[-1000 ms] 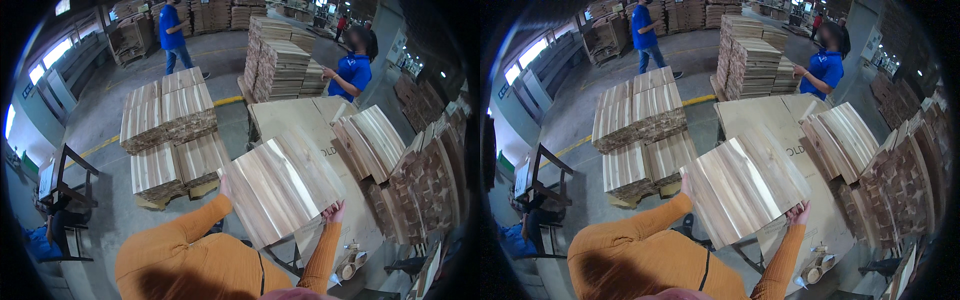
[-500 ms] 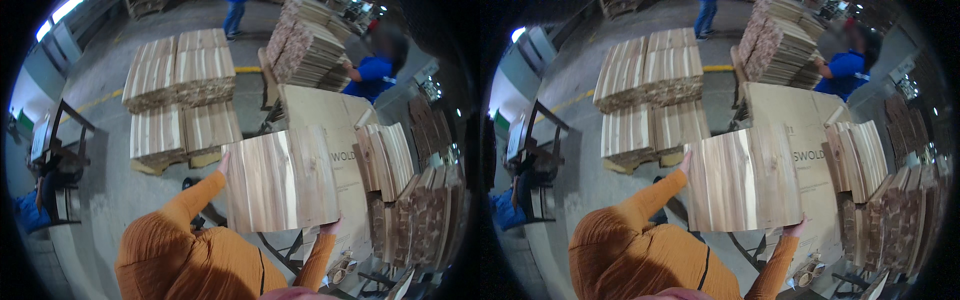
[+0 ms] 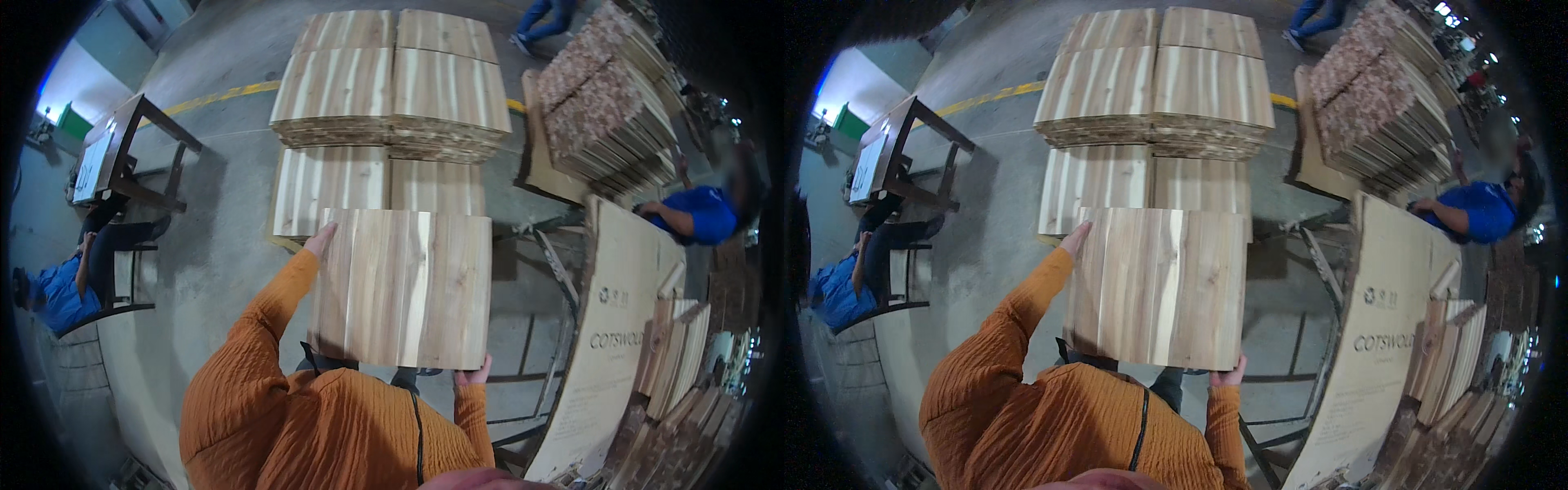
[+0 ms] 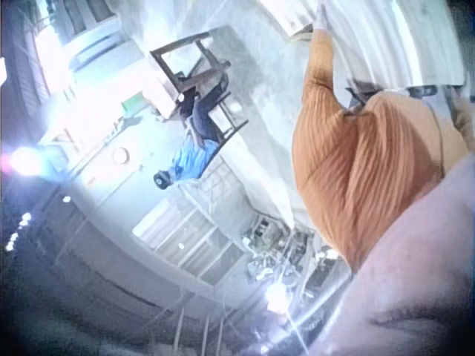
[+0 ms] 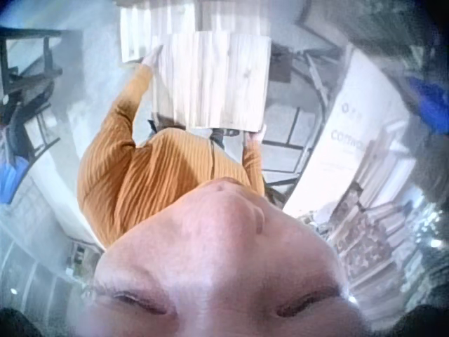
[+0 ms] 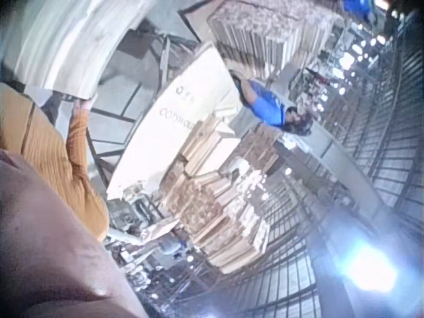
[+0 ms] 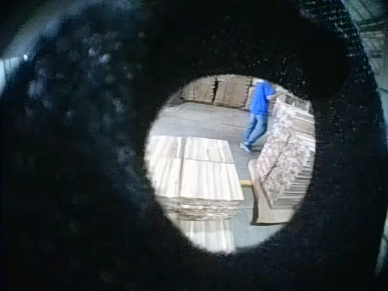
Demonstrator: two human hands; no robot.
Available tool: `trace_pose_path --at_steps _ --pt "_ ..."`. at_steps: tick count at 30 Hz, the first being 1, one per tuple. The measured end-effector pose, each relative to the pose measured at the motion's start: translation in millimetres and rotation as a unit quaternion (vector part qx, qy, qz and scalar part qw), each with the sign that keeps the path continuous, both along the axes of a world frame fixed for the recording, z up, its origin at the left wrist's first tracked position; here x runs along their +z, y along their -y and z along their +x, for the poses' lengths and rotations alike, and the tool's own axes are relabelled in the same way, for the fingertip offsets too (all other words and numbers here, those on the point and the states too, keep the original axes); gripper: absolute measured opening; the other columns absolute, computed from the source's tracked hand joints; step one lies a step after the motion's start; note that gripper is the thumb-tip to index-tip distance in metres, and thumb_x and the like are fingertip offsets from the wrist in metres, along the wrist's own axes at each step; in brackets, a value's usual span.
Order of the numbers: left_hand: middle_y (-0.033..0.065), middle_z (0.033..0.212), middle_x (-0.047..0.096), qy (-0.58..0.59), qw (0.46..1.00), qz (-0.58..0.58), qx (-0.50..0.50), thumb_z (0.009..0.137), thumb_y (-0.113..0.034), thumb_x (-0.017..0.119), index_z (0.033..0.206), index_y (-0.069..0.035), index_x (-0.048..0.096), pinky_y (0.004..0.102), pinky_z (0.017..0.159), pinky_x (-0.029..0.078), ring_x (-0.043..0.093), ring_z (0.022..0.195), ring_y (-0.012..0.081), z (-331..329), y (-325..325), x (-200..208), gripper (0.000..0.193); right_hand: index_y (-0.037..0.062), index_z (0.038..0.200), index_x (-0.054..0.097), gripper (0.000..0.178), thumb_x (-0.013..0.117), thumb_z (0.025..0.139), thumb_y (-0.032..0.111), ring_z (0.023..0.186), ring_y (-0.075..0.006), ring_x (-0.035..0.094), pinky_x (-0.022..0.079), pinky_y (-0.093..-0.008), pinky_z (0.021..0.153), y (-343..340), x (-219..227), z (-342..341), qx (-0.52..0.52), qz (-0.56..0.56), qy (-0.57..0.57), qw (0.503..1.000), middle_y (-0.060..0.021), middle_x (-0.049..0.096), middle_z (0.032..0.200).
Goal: The person repeatedly picks up stacks of wooden planks, applies glue to the edges using a handheld applicator, and places the planks back on a table. The process is repeated multiple times in a workshop setting.
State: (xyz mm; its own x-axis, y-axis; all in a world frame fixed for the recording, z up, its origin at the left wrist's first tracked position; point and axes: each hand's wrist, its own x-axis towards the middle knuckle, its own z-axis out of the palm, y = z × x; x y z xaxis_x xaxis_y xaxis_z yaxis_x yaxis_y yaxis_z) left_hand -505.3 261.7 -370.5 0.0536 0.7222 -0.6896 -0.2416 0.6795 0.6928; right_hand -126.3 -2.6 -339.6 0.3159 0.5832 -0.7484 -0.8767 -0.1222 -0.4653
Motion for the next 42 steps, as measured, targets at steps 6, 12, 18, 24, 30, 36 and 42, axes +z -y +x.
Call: trace_pose_path --at_steps 6,12,18,24,30,36,42 --pt "0.0065 0.140 0.038 -0.084 0.996 -0.004 0.035 0.088 -0.047 0.047 0.135 -0.005 0.039 0.0314 0.107 0.023 0.033 0.130 0.0206 -134.4 -40.3 -62.7 0.063 0.0127 0.108 0.059 0.041 0.047 0.083 0.043 0.100 -0.0264 0.058 0.047 -0.0463 0.083 -100.9 -75.9 -94.3 0.097 -0.080 -0.078 0.989 -0.0059 0.061 0.109" --pt "0.0067 0.146 0.026 -0.117 0.979 -0.168 -0.013 0.085 -0.059 0.040 0.140 -0.007 0.028 0.0323 0.108 0.018 0.022 0.135 0.0217 -192.3 -115.5 -78.6 0.077 0.0158 0.115 0.055 0.042 0.045 0.085 0.043 0.106 -0.0249 0.055 0.045 -0.0457 0.087 -173.1 -147.4 -156.7 0.128 -0.068 -0.103 0.984 -0.0040 0.058 0.114" --pt "0.0103 0.143 0.030 -0.128 0.986 -0.105 0.027 0.074 -0.066 0.052 0.140 -0.007 0.029 0.0350 0.108 0.018 0.026 0.132 0.0245 -212.3 -186.1 -130.3 0.091 0.0092 0.117 0.053 0.048 0.038 0.086 0.042 0.110 -0.0282 0.053 0.042 -0.0472 0.092 -234.6 -193.1 -197.8 0.063 -0.070 -0.103 0.990 -0.0085 0.057 0.118" --pt "0.0155 0.143 0.030 -0.125 0.978 -0.169 0.006 0.063 -0.074 0.057 0.139 -0.005 0.030 0.0388 0.107 0.019 0.027 0.132 0.0287 -242.2 -236.8 -184.3 0.106 0.0073 0.115 0.053 0.040 0.037 0.090 0.034 0.107 -0.0270 0.054 0.045 -0.0442 0.091 -294.5 -228.6 -224.6 -0.006 -0.071 -0.089 0.994 -0.0076 0.058 0.115" --pt "0.0178 0.142 0.030 -0.190 0.973 -0.124 0.042 0.065 -0.075 0.054 0.137 -0.003 0.033 0.0380 0.107 0.018 0.027 0.132 0.0286 -282.5 -288.9 -218.9 0.104 0.0076 0.116 0.053 0.037 0.034 0.093 0.030 0.107 -0.0266 0.054 0.043 -0.0429 0.093 -328.1 -241.1 -241.5 0.017 -0.017 -0.162 0.986 -0.0074 0.058 0.115" --pt "0.0158 0.137 0.040 -0.350 0.927 -0.134 -0.007 0.072 -0.071 0.049 0.135 -0.006 0.038 0.0399 0.103 0.027 0.036 0.126 0.0294 -290.8 -306.4 -198.7 0.091 0.0066 0.123 0.046 0.044 0.035 0.093 0.037 0.109 -0.0239 0.051 0.045 -0.0385 0.088 -352.7 -225.4 -242.0 0.149 -0.209 -0.043 0.966 -0.0083 0.053 0.120" --pt "0.0203 0.135 0.039 -0.789 0.596 0.113 -0.097 0.087 -0.048 0.044 0.137 -0.011 0.031 0.0474 0.102 0.029 0.036 0.126 0.0337 -142.2 -291.7 -112.9 0.063 0.0165 0.126 0.042 0.047 0.043 0.088 0.044 0.085 -0.0211 0.055 0.046 -0.0433 0.076 -318.8 -249.5 -187.4 0.364 -0.206 0.143 0.897 -0.0031 0.055 0.105"
